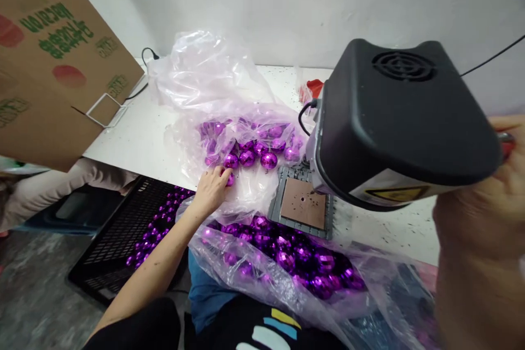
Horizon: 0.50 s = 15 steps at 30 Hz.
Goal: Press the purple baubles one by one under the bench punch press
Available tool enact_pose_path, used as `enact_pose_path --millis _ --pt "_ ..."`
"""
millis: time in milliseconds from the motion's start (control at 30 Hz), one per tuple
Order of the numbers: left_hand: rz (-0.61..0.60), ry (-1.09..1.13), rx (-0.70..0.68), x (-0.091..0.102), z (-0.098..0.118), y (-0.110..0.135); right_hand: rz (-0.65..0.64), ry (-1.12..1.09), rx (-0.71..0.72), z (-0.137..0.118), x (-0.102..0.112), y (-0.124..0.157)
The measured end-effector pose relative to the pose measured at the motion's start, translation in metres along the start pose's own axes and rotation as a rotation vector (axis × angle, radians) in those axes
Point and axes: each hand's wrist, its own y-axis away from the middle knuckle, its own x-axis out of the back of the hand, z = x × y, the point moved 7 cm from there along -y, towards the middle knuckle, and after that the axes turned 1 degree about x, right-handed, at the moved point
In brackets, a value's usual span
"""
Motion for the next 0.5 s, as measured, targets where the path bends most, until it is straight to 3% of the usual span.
enact_pose_path --millis 133,200,267,367,500 --pt "0.038 0.814 0.101 0.018 0.002 0.008 0.003 -0.009 0.024 -0.014 -0.001 -0.002" --pt "-0.112 1.24 0.112 0.013 0.026 0.016 -0.004 -0.011 0.025 -0.016 -0.001 -0.003" --pt "-0.333 1.524 0.094 -0.001 0.061 0.026 -0.019 -0.01 0.015 -0.016 -0.001 -0.002" --pt "-0.516 1.71 0.11 -0.03 0.103 0.033 -0.038 -0.02 0.018 -0.017 -0.002 -0.003" --pt "-0.472 1.617 0.148 -0.061 0.125 0.025 -0.045 -0.017 0.013 -0.017 -0.001 -0.003"
